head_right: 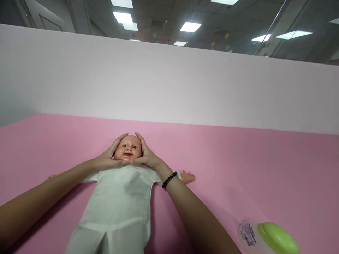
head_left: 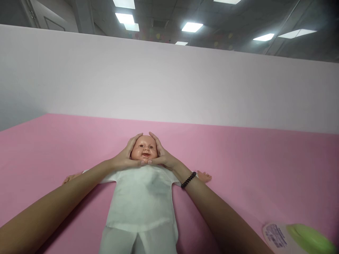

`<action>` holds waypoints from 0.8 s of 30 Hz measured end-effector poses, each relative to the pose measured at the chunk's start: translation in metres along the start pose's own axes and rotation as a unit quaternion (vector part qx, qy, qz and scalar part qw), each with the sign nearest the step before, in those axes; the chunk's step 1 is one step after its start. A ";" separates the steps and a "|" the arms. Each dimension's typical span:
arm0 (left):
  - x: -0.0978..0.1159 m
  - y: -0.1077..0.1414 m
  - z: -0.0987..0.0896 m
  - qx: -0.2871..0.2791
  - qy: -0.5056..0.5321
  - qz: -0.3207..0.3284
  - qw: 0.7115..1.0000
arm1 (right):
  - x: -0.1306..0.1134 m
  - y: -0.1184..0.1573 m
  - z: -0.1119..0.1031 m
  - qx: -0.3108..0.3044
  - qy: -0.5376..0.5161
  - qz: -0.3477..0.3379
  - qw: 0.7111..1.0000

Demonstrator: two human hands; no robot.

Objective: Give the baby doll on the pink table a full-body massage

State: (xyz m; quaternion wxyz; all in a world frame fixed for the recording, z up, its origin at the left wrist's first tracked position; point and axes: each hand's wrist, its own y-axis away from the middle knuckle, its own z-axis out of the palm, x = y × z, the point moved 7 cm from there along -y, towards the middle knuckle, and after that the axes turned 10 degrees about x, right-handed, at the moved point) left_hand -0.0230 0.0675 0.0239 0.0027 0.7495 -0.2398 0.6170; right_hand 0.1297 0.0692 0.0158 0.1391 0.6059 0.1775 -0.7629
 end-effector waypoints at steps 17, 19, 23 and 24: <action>0.000 0.000 0.001 0.005 0.007 0.005 1.000 | 0.001 -0.002 0.000 0.001 0.001 0.003 1.000; 0.001 0.000 0.000 0.002 -0.003 0.008 1.000 | 0.002 -0.002 -0.003 0.003 0.007 -0.004 1.000; 0.004 -0.001 0.000 -0.014 -0.008 0.015 1.000 | 0.002 -0.001 -0.006 0.008 0.010 -0.003 1.000; 0.004 -0.001 0.000 -0.014 -0.009 0.016 1.000 | 0.001 0.000 -0.005 0.008 0.006 -0.001 1.000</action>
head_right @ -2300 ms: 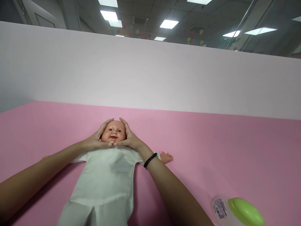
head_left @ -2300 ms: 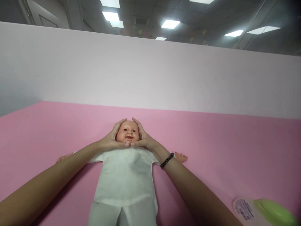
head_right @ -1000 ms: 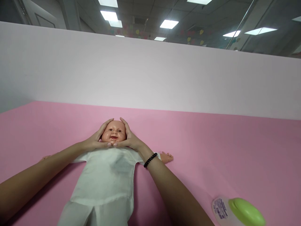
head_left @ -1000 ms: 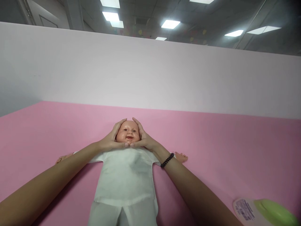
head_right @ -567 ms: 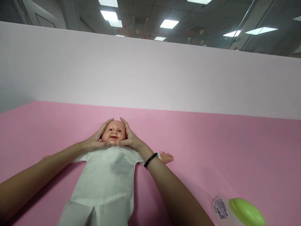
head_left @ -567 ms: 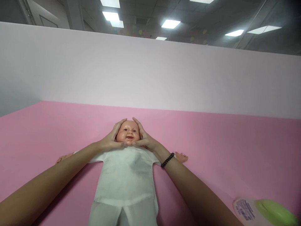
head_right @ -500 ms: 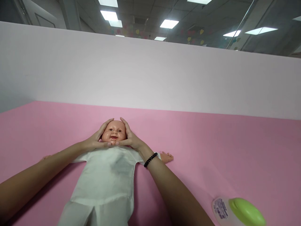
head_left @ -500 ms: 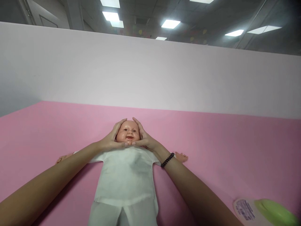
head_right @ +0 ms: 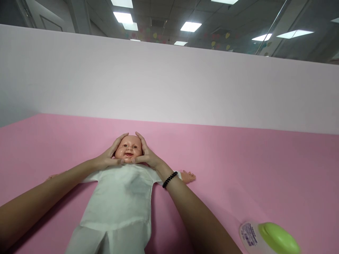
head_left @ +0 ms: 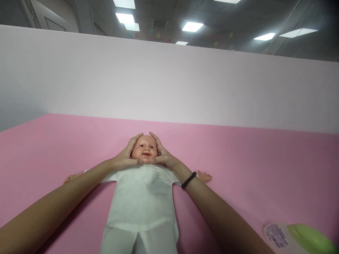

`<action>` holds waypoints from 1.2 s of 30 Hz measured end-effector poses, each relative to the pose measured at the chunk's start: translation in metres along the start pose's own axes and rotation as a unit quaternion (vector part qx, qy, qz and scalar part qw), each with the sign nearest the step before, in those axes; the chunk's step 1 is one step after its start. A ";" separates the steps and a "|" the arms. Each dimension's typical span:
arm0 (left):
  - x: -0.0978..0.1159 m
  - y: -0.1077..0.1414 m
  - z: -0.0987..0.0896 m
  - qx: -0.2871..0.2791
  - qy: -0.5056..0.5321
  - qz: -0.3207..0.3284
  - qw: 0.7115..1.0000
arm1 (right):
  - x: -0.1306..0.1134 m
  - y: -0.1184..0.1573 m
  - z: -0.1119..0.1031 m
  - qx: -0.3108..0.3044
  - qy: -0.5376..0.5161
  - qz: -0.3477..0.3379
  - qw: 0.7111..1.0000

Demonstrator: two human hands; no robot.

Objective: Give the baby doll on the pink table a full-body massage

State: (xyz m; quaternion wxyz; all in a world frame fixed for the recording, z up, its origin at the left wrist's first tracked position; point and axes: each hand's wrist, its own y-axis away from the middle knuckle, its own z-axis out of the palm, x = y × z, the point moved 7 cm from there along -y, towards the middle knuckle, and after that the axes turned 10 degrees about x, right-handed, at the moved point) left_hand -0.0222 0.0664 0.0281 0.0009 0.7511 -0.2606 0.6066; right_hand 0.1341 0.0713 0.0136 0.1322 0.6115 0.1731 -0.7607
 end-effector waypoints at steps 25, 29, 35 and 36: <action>0.083 0.029 0.019 0.170 0.173 -0.042 0.969 | -0.138 0.214 0.007 0.337 0.619 -0.227 0.672; 0.102 0.069 0.087 0.020 0.360 -0.186 0.914 | -0.142 0.282 -0.087 0.450 0.748 -0.013 0.488; 0.100 0.105 0.143 -0.101 0.524 -0.343 0.773 | -0.101 0.269 -0.127 0.390 0.738 0.155 0.528; 0.098 0.106 0.145 -0.105 0.537 -0.355 0.758 | -0.100 0.258 -0.112 0.390 0.739 0.105 0.539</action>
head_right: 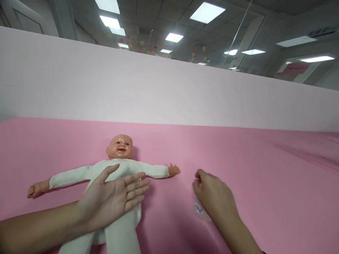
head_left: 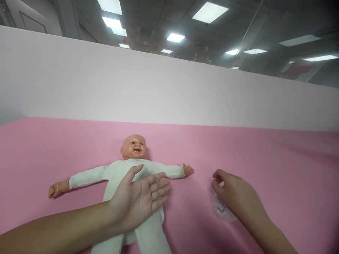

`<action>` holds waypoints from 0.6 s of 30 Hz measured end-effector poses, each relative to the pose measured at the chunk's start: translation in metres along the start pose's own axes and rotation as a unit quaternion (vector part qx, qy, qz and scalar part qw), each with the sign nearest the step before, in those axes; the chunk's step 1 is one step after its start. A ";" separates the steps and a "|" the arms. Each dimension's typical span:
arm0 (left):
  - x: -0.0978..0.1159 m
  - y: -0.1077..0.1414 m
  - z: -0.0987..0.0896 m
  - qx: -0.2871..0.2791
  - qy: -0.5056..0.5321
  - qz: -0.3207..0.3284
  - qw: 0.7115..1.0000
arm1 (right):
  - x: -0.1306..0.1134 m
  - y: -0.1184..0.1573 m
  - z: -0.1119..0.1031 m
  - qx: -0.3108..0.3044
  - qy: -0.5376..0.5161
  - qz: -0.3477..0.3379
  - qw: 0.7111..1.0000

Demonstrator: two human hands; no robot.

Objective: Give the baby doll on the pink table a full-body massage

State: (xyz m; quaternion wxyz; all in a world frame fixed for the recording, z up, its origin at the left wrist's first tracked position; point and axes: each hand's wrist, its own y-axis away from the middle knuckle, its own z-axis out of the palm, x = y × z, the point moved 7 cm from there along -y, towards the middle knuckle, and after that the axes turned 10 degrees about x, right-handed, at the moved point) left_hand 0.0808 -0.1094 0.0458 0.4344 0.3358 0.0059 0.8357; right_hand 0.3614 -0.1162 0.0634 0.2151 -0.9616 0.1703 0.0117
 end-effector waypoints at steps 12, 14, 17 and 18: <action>-0.010 -0.007 -0.009 -0.021 0.044 -0.030 0.998 | -0.130 0.081 -0.021 0.267 -0.416 -0.304 0.814; -0.010 -0.008 -0.009 -0.032 0.035 -0.031 0.998 | -0.129 0.084 -0.018 0.258 -0.399 -0.318 0.821; -0.009 -0.008 -0.008 -0.039 0.027 -0.028 0.998 | -0.136 0.087 -0.013 0.214 -0.382 -0.368 0.820; -0.008 -0.008 -0.008 -0.042 0.026 -0.026 0.998 | -0.138 0.087 -0.012 0.199 -0.382 -0.379 0.819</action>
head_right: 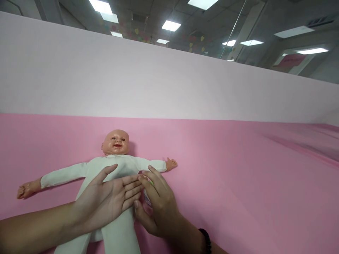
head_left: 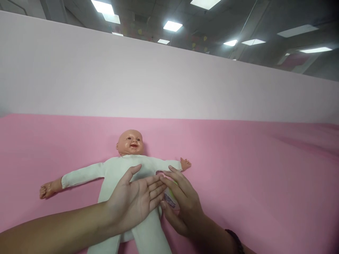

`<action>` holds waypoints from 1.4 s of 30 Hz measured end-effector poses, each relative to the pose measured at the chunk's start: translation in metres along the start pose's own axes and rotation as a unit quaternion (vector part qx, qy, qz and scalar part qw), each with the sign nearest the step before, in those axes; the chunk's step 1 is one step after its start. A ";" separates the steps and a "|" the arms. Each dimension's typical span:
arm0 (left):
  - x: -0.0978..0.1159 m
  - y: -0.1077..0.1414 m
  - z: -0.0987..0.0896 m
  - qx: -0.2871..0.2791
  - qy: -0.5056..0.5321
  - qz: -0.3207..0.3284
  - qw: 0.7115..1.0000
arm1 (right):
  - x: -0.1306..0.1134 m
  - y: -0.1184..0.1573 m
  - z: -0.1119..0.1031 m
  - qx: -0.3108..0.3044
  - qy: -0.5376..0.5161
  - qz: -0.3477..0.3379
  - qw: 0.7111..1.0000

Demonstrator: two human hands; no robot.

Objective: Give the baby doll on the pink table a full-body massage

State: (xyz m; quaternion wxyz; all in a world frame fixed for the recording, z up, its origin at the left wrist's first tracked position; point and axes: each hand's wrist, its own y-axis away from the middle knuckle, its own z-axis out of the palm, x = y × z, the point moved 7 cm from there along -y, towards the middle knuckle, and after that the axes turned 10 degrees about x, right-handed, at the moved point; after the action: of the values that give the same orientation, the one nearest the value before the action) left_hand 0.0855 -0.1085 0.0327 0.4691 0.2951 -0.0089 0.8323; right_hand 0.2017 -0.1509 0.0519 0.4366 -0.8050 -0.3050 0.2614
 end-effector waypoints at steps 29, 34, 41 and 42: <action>0.003 0.002 0.000 0.012 -0.006 0.026 1.000 | 0.015 -0.007 -0.013 0.003 0.090 0.026 0.996; 0.002 0.002 -0.001 0.019 -0.016 0.020 0.999 | 0.054 -0.003 -0.038 -0.077 0.243 0.108 0.961; 0.002 0.001 -0.003 0.025 -0.004 0.025 0.999 | 0.117 0.023 -0.084 -0.176 0.409 0.170 0.879; 0.002 0.000 -0.004 0.025 -0.003 0.027 0.999 | 0.117 0.020 -0.085 -0.158 0.420 0.165 0.878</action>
State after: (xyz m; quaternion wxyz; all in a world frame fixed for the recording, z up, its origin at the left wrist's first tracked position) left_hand 0.0827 -0.1062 0.0307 0.4387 0.3088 0.0021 0.8439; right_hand 0.3449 -0.1217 0.0579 0.3415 -0.9360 0.0077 -0.0849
